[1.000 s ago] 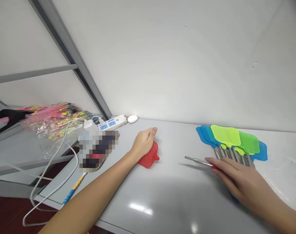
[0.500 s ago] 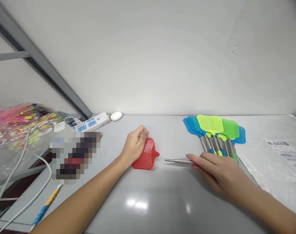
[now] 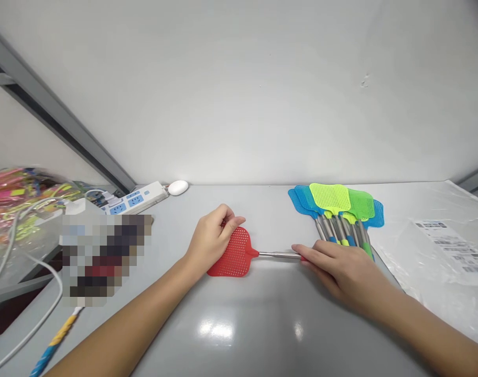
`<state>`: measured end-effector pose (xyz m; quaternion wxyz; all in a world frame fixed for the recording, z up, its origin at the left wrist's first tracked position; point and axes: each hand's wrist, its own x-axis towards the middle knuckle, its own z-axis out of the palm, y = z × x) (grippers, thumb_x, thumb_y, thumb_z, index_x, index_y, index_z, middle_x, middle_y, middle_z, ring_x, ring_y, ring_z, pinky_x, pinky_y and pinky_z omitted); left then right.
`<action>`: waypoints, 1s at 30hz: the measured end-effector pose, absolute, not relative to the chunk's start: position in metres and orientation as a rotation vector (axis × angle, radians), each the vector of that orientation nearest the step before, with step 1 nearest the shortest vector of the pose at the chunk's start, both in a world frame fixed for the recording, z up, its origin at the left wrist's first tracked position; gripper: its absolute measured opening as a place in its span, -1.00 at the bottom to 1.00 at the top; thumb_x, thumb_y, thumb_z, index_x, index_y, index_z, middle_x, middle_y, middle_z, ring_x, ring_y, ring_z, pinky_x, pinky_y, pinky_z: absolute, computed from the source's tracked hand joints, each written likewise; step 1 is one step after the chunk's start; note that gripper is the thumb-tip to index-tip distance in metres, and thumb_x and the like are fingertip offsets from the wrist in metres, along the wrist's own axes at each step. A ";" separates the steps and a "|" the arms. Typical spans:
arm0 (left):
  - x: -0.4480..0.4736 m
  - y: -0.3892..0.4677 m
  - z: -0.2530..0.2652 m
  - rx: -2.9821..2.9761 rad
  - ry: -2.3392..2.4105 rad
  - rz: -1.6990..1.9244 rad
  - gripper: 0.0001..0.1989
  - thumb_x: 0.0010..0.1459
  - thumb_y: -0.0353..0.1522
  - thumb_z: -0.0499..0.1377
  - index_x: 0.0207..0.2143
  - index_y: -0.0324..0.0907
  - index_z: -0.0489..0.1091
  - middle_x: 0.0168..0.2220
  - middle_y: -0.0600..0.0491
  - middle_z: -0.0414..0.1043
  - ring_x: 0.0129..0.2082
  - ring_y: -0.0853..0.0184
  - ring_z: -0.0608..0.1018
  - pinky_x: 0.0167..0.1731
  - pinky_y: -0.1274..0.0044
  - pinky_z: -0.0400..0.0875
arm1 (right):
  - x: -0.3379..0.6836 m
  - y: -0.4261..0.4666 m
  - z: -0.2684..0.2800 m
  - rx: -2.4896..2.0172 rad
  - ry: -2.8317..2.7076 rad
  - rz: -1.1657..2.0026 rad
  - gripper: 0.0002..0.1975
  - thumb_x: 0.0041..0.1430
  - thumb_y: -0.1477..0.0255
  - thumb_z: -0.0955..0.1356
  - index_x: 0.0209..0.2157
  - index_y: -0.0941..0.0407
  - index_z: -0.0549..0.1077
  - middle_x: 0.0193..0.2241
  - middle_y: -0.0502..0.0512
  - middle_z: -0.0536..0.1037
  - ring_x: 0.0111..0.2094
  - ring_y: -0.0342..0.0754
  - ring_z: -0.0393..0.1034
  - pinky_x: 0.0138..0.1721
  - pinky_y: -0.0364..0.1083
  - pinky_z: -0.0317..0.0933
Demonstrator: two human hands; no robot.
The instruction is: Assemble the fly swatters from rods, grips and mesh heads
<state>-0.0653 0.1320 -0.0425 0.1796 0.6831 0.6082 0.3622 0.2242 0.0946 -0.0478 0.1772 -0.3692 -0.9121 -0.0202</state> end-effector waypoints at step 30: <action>-0.059 0.126 -0.041 1.945 1.771 1.012 -0.70 0.23 -0.15 0.10 -0.48 -0.11 0.22 -0.54 0.19 0.33 -0.52 0.41 0.36 -0.46 0.56 0.22 | 0.223 0.097 -0.053 -0.972 -2.568 -0.152 -0.69 0.35 0.49 0.19 0.02 0.05 0.44 -0.43 0.03 0.46 -0.47 -0.17 0.32 -0.46 -0.17 0.08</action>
